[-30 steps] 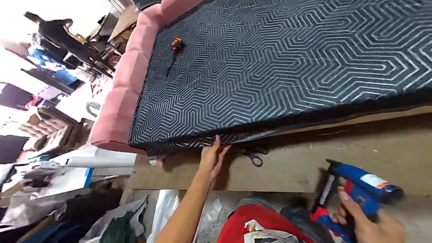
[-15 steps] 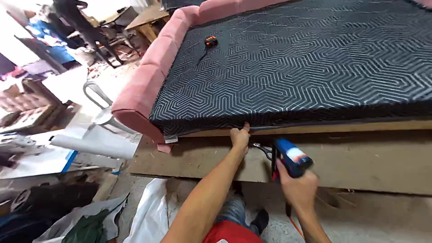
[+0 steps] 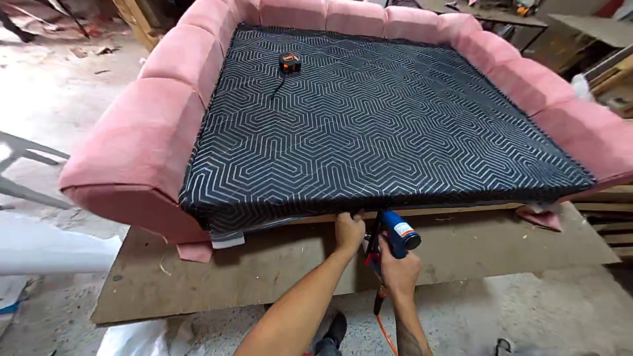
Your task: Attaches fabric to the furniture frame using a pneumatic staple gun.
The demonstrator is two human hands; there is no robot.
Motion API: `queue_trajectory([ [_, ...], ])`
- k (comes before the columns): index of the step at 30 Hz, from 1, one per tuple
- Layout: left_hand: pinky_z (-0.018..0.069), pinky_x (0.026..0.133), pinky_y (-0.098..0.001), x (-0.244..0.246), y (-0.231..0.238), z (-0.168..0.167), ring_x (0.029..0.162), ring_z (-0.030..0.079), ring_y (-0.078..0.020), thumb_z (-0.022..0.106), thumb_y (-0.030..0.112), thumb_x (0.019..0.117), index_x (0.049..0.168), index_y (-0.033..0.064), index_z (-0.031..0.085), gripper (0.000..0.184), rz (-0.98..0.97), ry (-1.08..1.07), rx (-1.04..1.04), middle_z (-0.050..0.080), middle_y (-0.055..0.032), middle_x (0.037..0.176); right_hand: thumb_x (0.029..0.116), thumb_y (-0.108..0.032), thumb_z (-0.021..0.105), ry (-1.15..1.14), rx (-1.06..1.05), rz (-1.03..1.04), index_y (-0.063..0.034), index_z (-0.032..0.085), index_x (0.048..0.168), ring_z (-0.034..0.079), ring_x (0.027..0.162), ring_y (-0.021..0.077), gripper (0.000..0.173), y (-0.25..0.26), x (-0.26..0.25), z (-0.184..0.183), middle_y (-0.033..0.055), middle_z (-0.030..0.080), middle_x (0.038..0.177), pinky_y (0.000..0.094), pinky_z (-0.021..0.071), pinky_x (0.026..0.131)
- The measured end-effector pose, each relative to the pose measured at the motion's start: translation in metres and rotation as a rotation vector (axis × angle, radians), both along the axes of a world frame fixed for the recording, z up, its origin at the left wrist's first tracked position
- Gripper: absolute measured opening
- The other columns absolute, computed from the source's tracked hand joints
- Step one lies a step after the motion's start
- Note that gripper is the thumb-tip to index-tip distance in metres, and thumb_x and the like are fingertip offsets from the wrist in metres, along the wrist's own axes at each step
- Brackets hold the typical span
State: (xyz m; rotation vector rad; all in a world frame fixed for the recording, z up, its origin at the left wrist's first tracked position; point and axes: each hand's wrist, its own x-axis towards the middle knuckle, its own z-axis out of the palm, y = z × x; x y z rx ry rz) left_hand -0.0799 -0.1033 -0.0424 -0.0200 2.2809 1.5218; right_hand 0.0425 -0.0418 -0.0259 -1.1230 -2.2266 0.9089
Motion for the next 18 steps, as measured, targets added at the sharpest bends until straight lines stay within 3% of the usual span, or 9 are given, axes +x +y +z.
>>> queue_trajectory([
  [3,0.0553,0.094,-0.0563,-0.004,-0.020,0.001,0.103,0.071,-0.0318,0.060,0.031,0.1022,0.112,0.0040,0.072,0.031,-0.116,-0.018,0.020,0.074,-0.0167,0.105,0.0854,-0.043,0.080,-0.008,0.014,0.010,-0.0070,0.074,0.081,0.069,0.064,0.0174,0.036,-0.026,-0.004,0.000,0.0042,0.070,0.069,0.0464,0.0584,0.064],
  [4,0.0552,0.098,-0.0538,-0.005,-0.033,0.001,0.108,0.070,-0.0285,0.062,0.033,0.1024,0.119,0.0061,0.071,0.033,-0.152,-0.022,0.078,0.074,-0.0144,0.112,0.0852,-0.042,0.080,-0.008,0.020,0.020,-0.0077,0.075,0.083,0.070,0.066,0.0169,0.035,-0.034,-0.005,-0.002,0.0040,0.071,0.071,0.0459,0.0592,0.066],
  [6,0.0603,0.095,-0.0434,-0.001,-0.070,-0.003,0.103,0.074,-0.0198,0.073,0.031,0.0966,0.122,0.0057,0.069,0.036,-0.135,-0.046,0.316,0.076,-0.0084,0.111,0.0849,-0.043,0.080,0.010,0.031,0.038,-0.0086,0.075,0.084,0.072,0.069,0.0160,0.034,-0.047,-0.008,-0.005,0.0037,0.072,0.073,0.0452,0.0599,0.068],
  [8,0.0627,0.094,-0.0422,0.005,-0.122,0.001,0.101,0.075,-0.0234,0.081,0.015,0.0895,0.121,-0.0023,0.066,0.039,-0.003,-0.074,0.575,0.077,-0.0116,0.110,0.0847,-0.042,0.080,0.057,0.033,0.049,-0.0090,0.076,0.086,0.073,0.072,0.0141,0.033,-0.058,-0.011,-0.010,0.0025,0.073,0.075,0.0430,0.0613,0.070],
  [10,0.0618,0.094,-0.0443,-0.001,-0.172,0.008,0.103,0.074,-0.0283,0.075,0.008,0.0925,0.123,-0.0075,0.057,0.038,0.125,-0.113,0.666,0.074,-0.0181,0.113,0.0847,-0.039,0.080,0.087,0.002,0.046,-0.0081,0.075,0.088,0.073,0.071,0.0139,0.031,-0.065,-0.014,-0.015,0.0027,0.073,0.075,0.0418,0.0611,0.069],
  [13,0.0596,0.095,-0.0483,-0.018,-0.210,0.012,0.107,0.071,-0.0322,0.060,0.013,0.1040,0.129,-0.0083,0.053,0.034,0.263,-0.292,0.758,0.070,-0.0222,0.117,0.0850,-0.040,0.080,0.063,-0.012,0.071,-0.0086,0.075,0.086,0.072,0.070,0.0145,0.031,-0.073,-0.007,-0.017,0.0024,0.072,0.073,0.0421,0.0602,0.068],
  [14,0.0603,0.093,-0.0480,-0.019,-0.212,0.014,0.104,0.072,-0.0319,0.059,0.014,0.1045,0.128,-0.0078,0.054,0.032,0.299,-0.304,0.759,0.071,-0.0221,0.113,0.0851,-0.040,0.079,0.055,-0.011,0.097,-0.0085,0.076,0.086,0.072,0.070,0.0147,0.031,-0.076,-0.003,-0.015,0.0023,0.072,0.073,0.0425,0.0599,0.067],
  [16,0.0626,0.077,-0.0426,-0.012,-0.204,0.016,0.079,0.074,-0.0293,0.063,0.007,0.1013,0.112,-0.0114,0.062,0.021,0.402,-0.168,0.642,0.074,-0.0215,0.088,0.0846,-0.039,0.079,0.053,-0.016,0.141,-0.0082,0.075,0.085,0.071,0.068,0.0150,0.031,-0.084,0.004,-0.010,0.0025,0.072,0.071,0.0427,0.0593,0.064],
  [18,0.0649,0.069,-0.0399,-0.003,-0.199,0.015,0.066,0.074,-0.0277,0.061,0.000,0.1002,0.102,-0.0131,0.061,0.013,0.383,-0.020,0.517,0.073,-0.0202,0.077,0.0840,-0.039,0.079,0.075,-0.023,0.143,-0.0074,0.074,0.084,0.071,0.065,0.0148,0.032,-0.093,0.007,-0.008,0.0029,0.071,0.069,0.0421,0.0588,0.061],
])
